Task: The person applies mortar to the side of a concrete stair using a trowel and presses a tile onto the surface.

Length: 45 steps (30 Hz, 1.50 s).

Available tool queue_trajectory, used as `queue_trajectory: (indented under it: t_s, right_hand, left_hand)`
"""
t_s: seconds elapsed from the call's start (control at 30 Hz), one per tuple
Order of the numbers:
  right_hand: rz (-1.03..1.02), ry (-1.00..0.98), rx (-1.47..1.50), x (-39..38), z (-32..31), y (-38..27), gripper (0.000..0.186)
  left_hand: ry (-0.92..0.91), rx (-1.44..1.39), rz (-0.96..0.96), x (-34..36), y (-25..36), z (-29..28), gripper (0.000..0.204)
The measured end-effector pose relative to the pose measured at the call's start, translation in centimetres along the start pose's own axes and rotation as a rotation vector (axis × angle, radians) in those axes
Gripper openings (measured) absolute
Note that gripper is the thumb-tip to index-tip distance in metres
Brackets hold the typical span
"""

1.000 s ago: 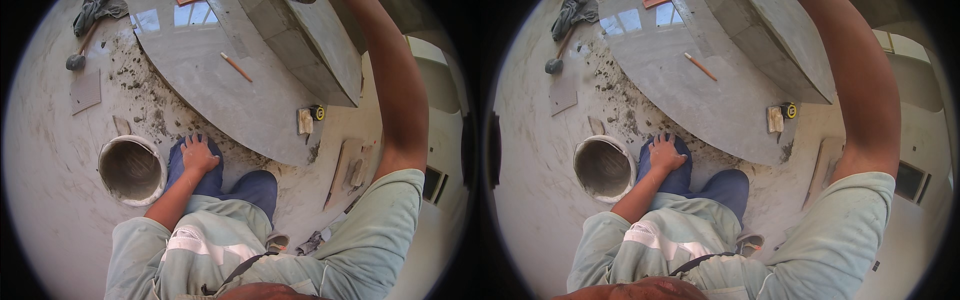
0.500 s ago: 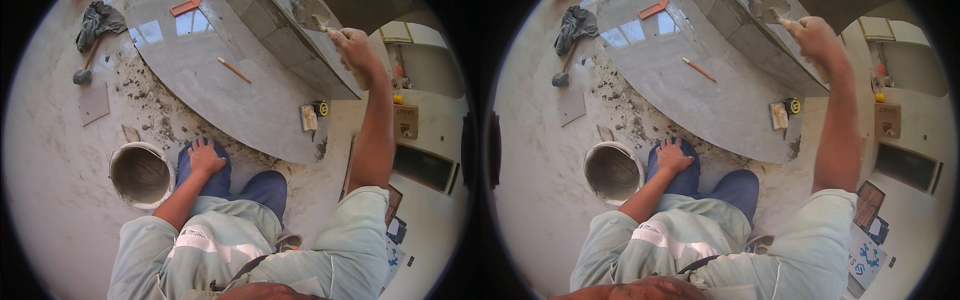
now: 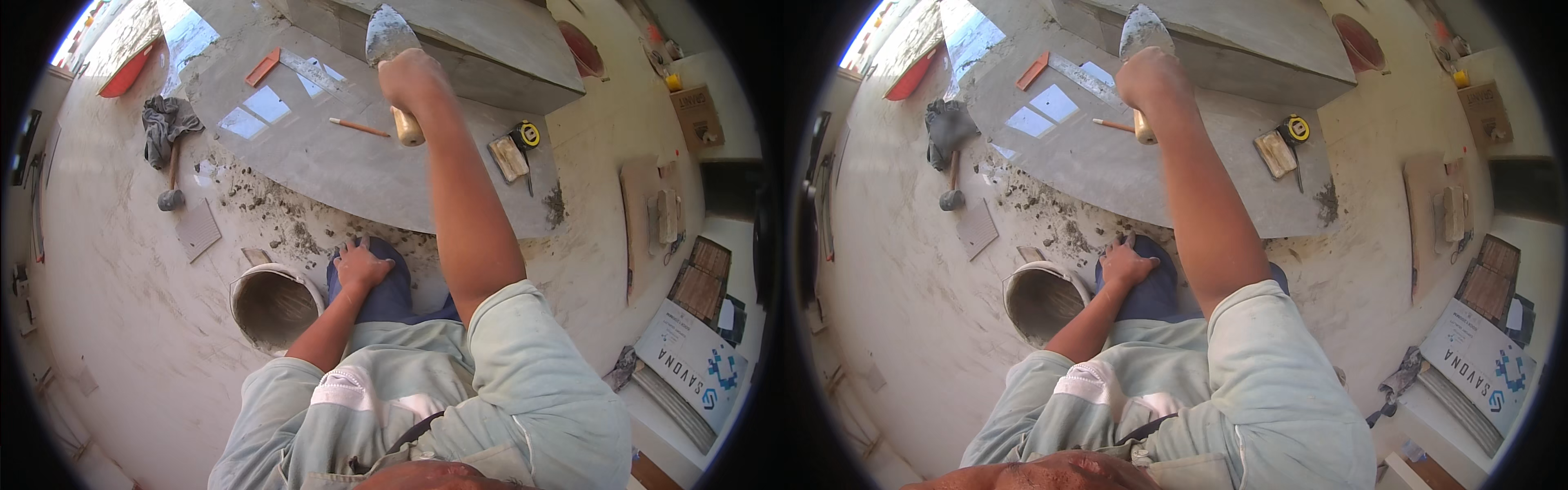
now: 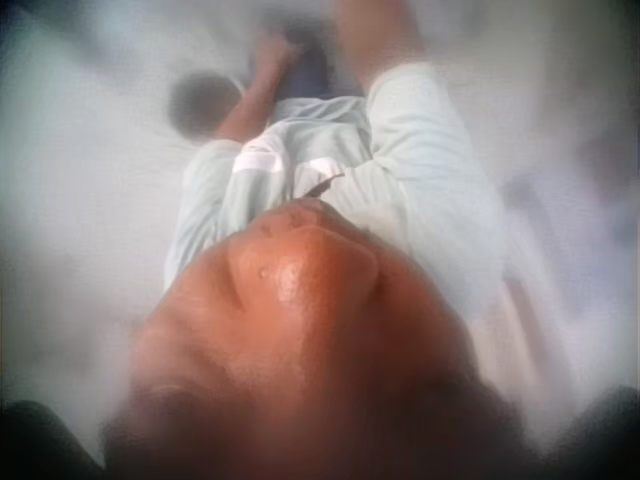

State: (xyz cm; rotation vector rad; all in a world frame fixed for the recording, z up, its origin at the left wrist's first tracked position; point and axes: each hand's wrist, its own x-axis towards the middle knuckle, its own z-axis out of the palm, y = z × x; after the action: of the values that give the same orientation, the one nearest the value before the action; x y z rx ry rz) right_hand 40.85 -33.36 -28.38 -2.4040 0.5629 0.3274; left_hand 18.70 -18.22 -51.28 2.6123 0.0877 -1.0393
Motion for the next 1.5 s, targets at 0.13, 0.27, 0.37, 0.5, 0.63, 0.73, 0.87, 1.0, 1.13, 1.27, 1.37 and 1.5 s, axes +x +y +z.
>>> queue_trajectory:
  t_s: [0.13, 0.27, 0.37, 0.5, 0.63, 0.73, 0.87, 1.0, 1.13, 1.27, 1.37, 1.5]
  right_hand:
    - [0.067, 0.036, 0.146, -1.0, -1.6, 5.9, 0.042]
    - [0.173, 0.082, 0.292, -3.3, -4.7, 12.1, 0.049]
    - [0.276, 0.182, 0.323, -5.0, -7.4, 15.6, 0.047]
    - [0.328, 0.289, 0.388, -5.2, -9.1, 19.1, 0.05]
    - [0.239, 0.161, 0.519, -5.4, -7.6, 16.7, 0.051]
    - [0.025, 0.068, 0.276, -2.1, -4.3, 13.9, 0.05]
    - [0.018, 0.041, 0.086, -2.7, -5.0, 10.7, 0.049]
    - [0.199, 0.133, 0.216, -4.2, -8.3, 15.7, 0.049]
    - [0.353, 0.297, 0.193, -4.7, -13.8, 26.6, 0.051]
    - [0.348, 0.575, -0.18, -12.4, -16.9, 38.5, 0.057]
    - [0.538, 0.516, -0.094, -22.9, -17.7, 42.6, 0.051]
    - [0.753, 0.206, -0.429, -39.5, -20.0, 54.1, 0.031]
  left_hand:
    - [-0.016, 0.008, -0.015, -0.3, 0.1, -0.1, 0.099]
    - [-0.029, 0.011, -0.03, -0.8, 0.8, -0.5, 0.097]
    - [-0.034, 0.006, -0.032, -0.8, 1.0, -0.2, 0.096]
    - [-0.02, 0.013, -0.024, -0.6, 0.9, 0.3, 0.096]
    - [-0.011, 0.022, -0.022, -0.5, 1.0, 0.4, 0.096]
    - [-0.004, 0.02, -0.007, -0.6, 1.3, 0.4, 0.097]
    - [0.006, 0.065, -0.017, -0.7, 1.1, 0.3, 0.103]
    - [0.017, 0.046, -0.021, -0.5, 0.7, 0.8, 0.1]
    - [0.027, 0.067, 0.013, -0.4, 1.0, 1.4, 0.099]
    - [0.0, 0.046, -0.006, -0.8, 1.3, 1.4, 0.096]
    - [-0.035, 0.036, -0.043, -0.5, 0.5, 0.9, 0.093]
    - [-0.025, 0.012, -0.044, -1.3, 0.5, 1.4, 0.089]
